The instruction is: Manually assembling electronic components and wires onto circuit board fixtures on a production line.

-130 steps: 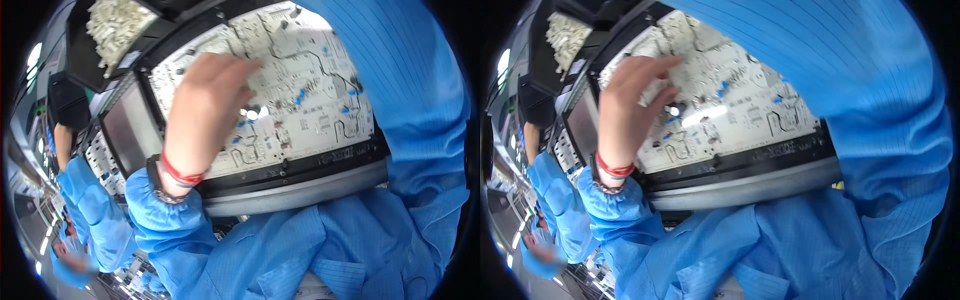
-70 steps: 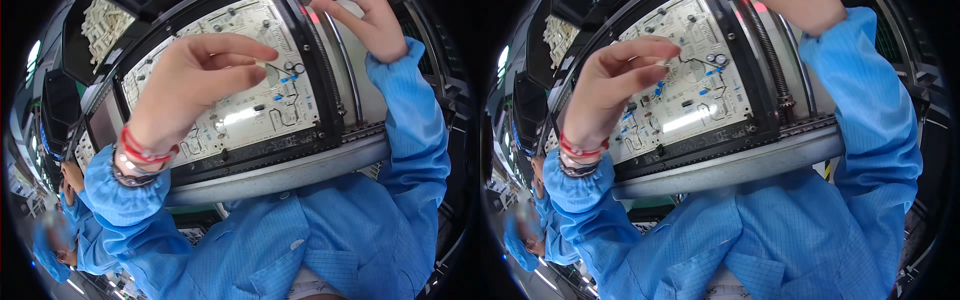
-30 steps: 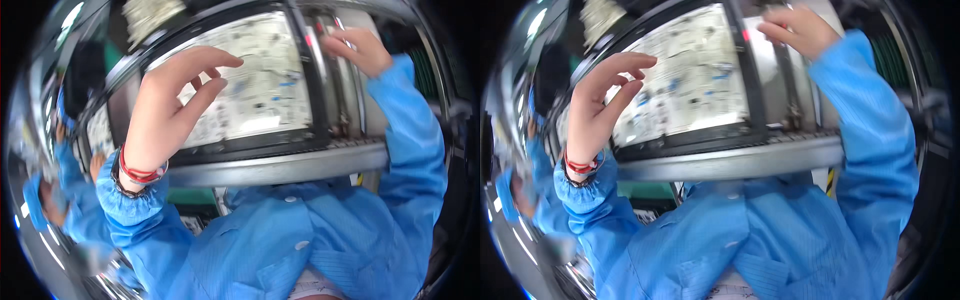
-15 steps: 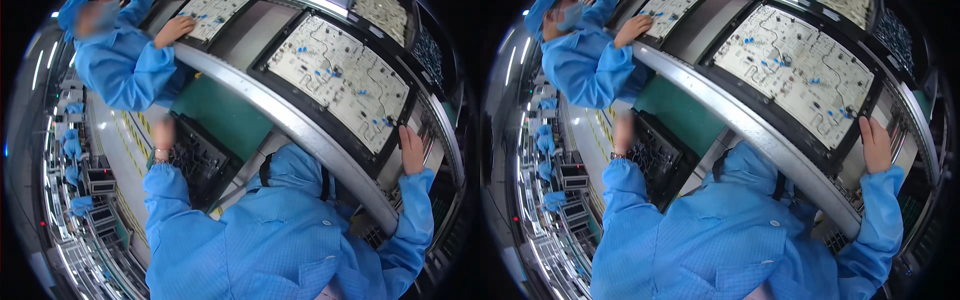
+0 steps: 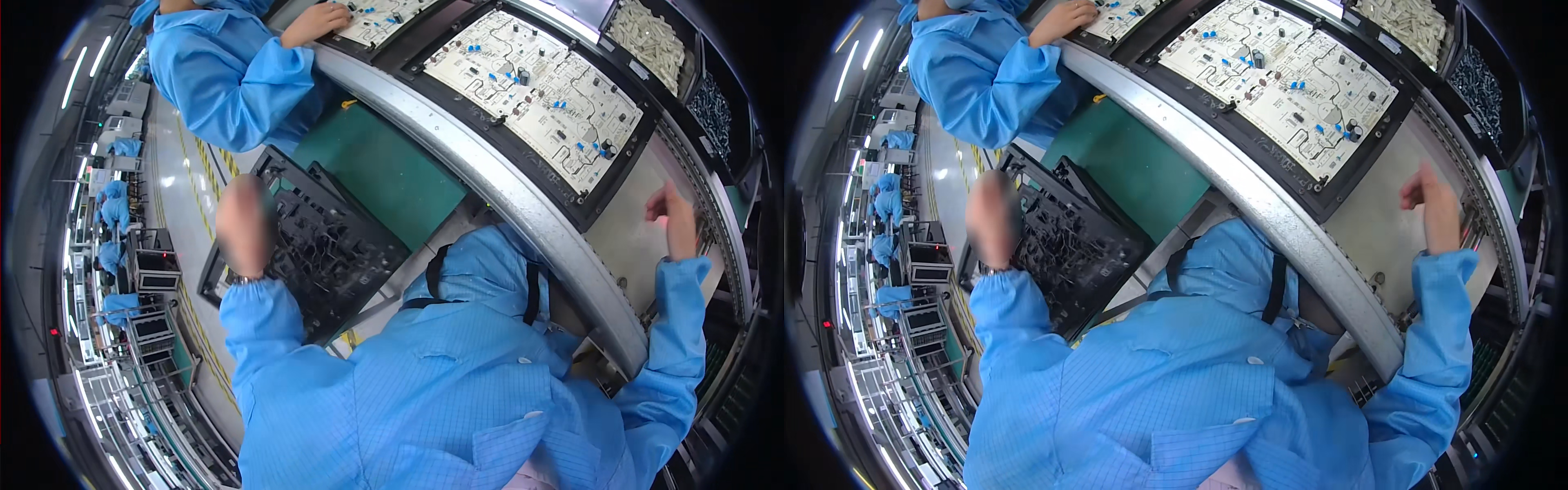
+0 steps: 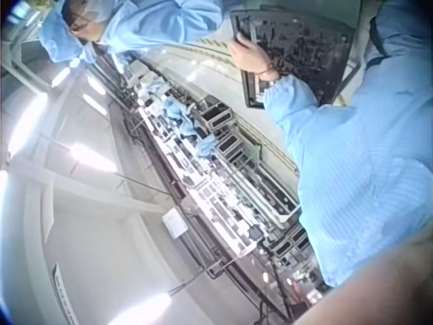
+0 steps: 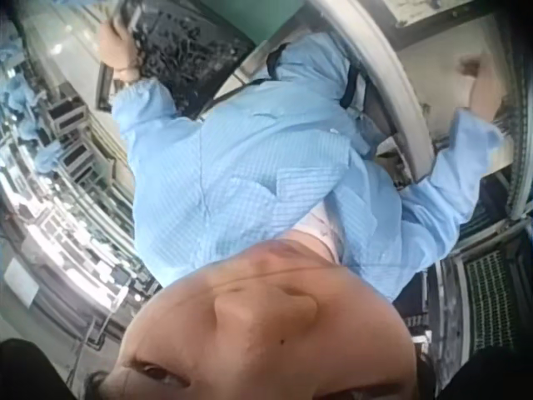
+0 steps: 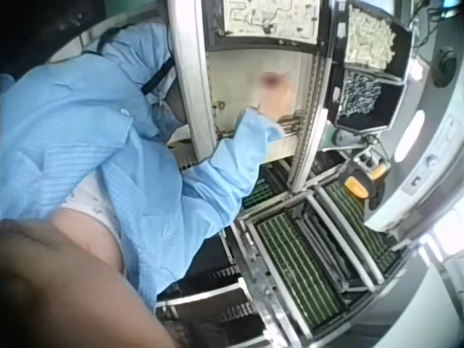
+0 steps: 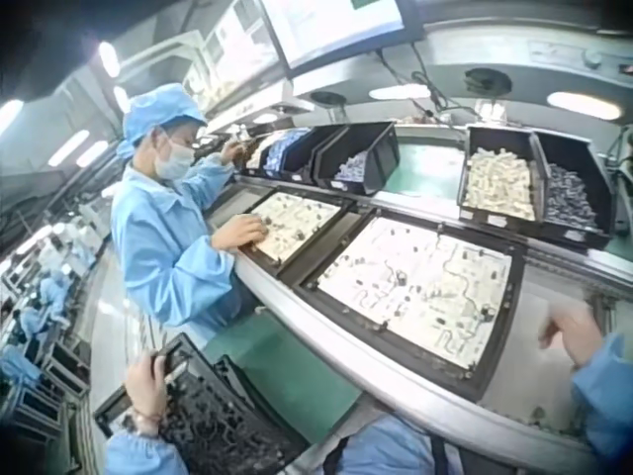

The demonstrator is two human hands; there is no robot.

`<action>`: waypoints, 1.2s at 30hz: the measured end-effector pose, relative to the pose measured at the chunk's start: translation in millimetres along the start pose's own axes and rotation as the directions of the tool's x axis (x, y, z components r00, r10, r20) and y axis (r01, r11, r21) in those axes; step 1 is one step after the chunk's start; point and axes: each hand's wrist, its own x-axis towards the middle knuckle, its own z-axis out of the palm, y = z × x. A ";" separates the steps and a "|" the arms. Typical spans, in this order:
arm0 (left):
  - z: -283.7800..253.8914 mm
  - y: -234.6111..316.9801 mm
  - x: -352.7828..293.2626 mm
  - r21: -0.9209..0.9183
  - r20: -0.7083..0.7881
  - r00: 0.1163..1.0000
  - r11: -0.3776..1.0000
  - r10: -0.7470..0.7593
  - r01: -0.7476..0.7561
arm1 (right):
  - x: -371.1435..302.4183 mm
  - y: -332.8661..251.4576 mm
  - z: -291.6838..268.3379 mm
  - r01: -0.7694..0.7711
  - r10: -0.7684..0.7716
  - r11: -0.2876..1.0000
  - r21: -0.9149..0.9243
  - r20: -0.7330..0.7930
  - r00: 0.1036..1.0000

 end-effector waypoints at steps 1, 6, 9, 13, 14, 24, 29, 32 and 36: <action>-22.6 23.2 0.6 0.000 -0.052 0.998 0.999 0.039 -0.039 | -4.3 -2.8 3.1 -0.006 0.006 1.000 -0.005 -0.006 1.000; -105.2 108.4 -12.8 -0.132 -0.254 0.956 0.974 0.149 -0.186 | -28.2 -50.2 28.9 0.261 -0.262 0.962 -0.076 0.001 0.965; -122.6 143.1 -6.3 -0.521 -0.269 0.963 0.843 -0.017 -0.131 | -58.0 -91.8 45.7 0.432 -0.412 0.898 -0.080 0.193 0.891; -121.8 199.7 13.8 -0.750 -0.286 0.951 0.590 0.117 -0.298 | -96.8 -128.1 79.5 0.675 -0.668 0.735 0.071 0.248 0.701; -121.1 212.7 21.0 -0.760 -0.298 0.927 0.532 0.228 -0.374 | -108.4 -137.3 78.0 0.667 -0.658 0.744 0.046 0.228 0.718; -116.5 333.7 75.1 -0.795 -0.408 0.880 0.379 0.243 -0.473 | -214.3 -76.1 -7.5 0.127 0.155 0.839 0.528 -0.458 0.875; -31.8 361.0 46.0 -0.980 0.182 0.850 0.164 0.495 0.114 | -246.9 3.8 -75.1 0.196 0.494 0.575 0.795 -0.528 0.691; -26.3 394.4 22.1 -0.438 0.549 0.097 0.186 0.830 0.880 | -243.6 18.9 -106.4 0.051 0.559 0.507 0.860 -0.374 0.740; -29.7 452.4 20.3 -0.064 0.558 -0.153 0.225 0.816 0.972 | -237.2 62.4 -141.4 -0.116 0.619 0.406 0.907 -0.179 0.765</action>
